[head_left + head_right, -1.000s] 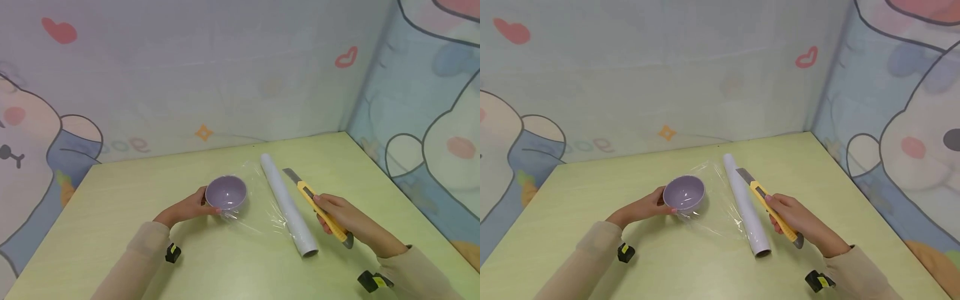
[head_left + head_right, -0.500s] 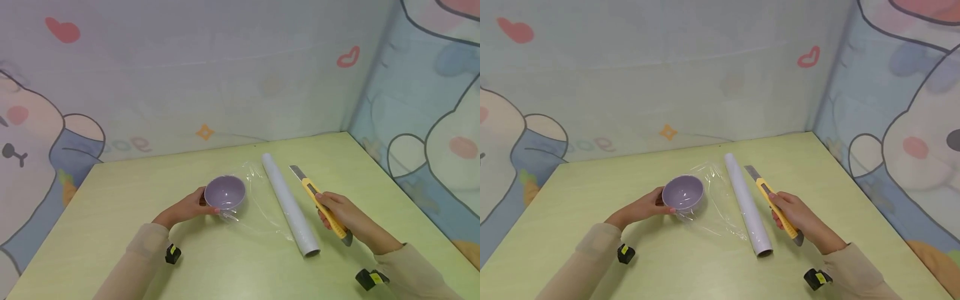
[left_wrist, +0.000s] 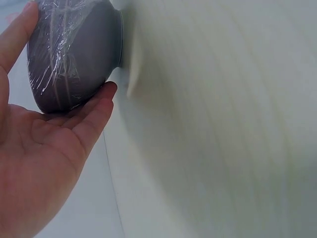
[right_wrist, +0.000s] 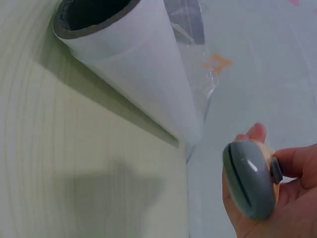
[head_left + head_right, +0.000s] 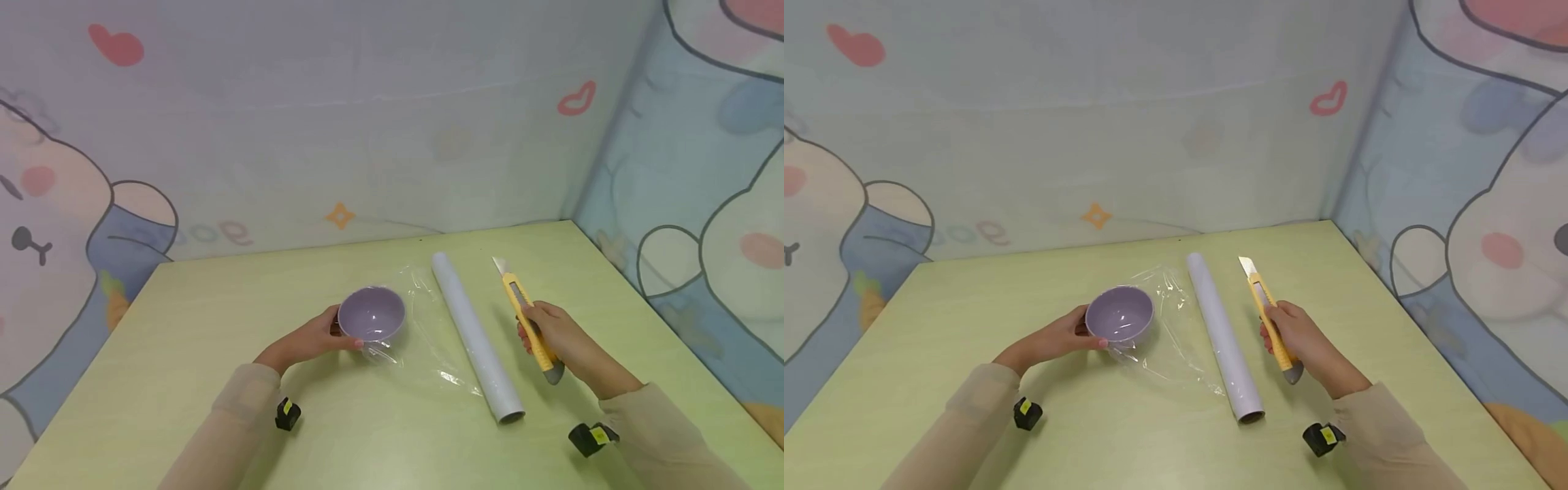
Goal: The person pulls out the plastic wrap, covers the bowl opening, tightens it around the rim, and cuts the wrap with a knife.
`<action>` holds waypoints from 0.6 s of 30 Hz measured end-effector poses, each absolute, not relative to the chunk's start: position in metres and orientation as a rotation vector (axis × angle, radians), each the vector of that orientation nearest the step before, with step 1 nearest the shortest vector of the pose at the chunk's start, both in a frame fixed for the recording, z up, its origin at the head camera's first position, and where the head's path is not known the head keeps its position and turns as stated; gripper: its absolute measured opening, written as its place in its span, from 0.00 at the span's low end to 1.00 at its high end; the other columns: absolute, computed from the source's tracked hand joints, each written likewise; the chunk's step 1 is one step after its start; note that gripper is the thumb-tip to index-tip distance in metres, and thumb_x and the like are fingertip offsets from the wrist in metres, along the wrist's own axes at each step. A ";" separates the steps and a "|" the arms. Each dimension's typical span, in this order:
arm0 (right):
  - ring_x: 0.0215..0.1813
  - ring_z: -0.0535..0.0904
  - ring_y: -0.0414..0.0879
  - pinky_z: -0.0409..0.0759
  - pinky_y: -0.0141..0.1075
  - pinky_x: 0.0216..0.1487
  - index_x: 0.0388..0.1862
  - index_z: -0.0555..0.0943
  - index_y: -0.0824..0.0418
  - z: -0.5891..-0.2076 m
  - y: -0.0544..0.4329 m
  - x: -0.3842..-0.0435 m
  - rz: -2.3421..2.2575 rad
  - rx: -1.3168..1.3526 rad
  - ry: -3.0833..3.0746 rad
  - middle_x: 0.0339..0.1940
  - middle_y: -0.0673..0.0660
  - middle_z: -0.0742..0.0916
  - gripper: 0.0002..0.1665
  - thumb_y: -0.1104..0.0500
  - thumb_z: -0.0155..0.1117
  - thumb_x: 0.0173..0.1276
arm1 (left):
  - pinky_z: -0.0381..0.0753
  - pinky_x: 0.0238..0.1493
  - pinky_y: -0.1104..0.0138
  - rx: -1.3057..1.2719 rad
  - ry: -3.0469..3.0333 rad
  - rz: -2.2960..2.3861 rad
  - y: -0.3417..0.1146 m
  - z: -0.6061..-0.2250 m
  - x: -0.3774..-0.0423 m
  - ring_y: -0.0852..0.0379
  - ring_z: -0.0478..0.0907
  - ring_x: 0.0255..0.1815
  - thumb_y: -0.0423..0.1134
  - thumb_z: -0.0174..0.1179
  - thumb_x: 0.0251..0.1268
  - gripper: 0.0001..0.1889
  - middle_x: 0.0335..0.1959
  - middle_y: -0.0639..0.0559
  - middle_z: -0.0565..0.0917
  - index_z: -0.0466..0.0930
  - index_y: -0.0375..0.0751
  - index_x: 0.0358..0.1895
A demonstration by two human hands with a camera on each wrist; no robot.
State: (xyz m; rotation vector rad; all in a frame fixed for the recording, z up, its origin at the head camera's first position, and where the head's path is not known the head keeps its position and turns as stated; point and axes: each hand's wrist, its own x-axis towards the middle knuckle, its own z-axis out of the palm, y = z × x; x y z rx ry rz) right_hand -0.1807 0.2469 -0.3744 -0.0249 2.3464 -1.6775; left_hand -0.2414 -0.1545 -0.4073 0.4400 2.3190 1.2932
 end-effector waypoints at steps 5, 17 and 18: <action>0.38 0.76 0.43 0.77 0.35 0.39 0.62 0.53 0.78 -0.378 0.252 -0.184 -1.656 -0.050 2.307 0.43 0.62 0.77 0.26 0.59 0.33 0.75 | 0.67 0.61 0.55 0.449 2.321 1.278 -0.154 -0.407 -0.242 0.48 0.67 0.61 0.50 0.67 0.52 0.47 0.62 0.42 0.66 0.48 0.37 0.69; 0.57 0.69 0.54 0.72 0.34 0.50 0.69 0.41 0.77 -0.394 0.271 -0.197 -1.674 -0.104 2.177 0.65 0.74 0.61 0.36 0.70 0.39 0.65 | 0.67 0.61 0.57 0.426 2.321 1.288 -0.156 -0.406 -0.242 0.49 0.67 0.61 0.50 0.67 0.51 0.48 0.62 0.43 0.66 0.48 0.37 0.69; 0.59 0.68 0.55 0.71 0.35 0.51 0.70 0.40 0.77 -0.396 0.273 -0.198 -1.664 -0.084 2.174 0.66 0.74 0.60 0.37 0.70 0.40 0.66 | 0.67 0.61 0.57 0.422 2.322 1.288 -0.156 -0.406 -0.242 0.49 0.67 0.61 0.50 0.67 0.51 0.48 0.62 0.43 0.66 0.48 0.38 0.69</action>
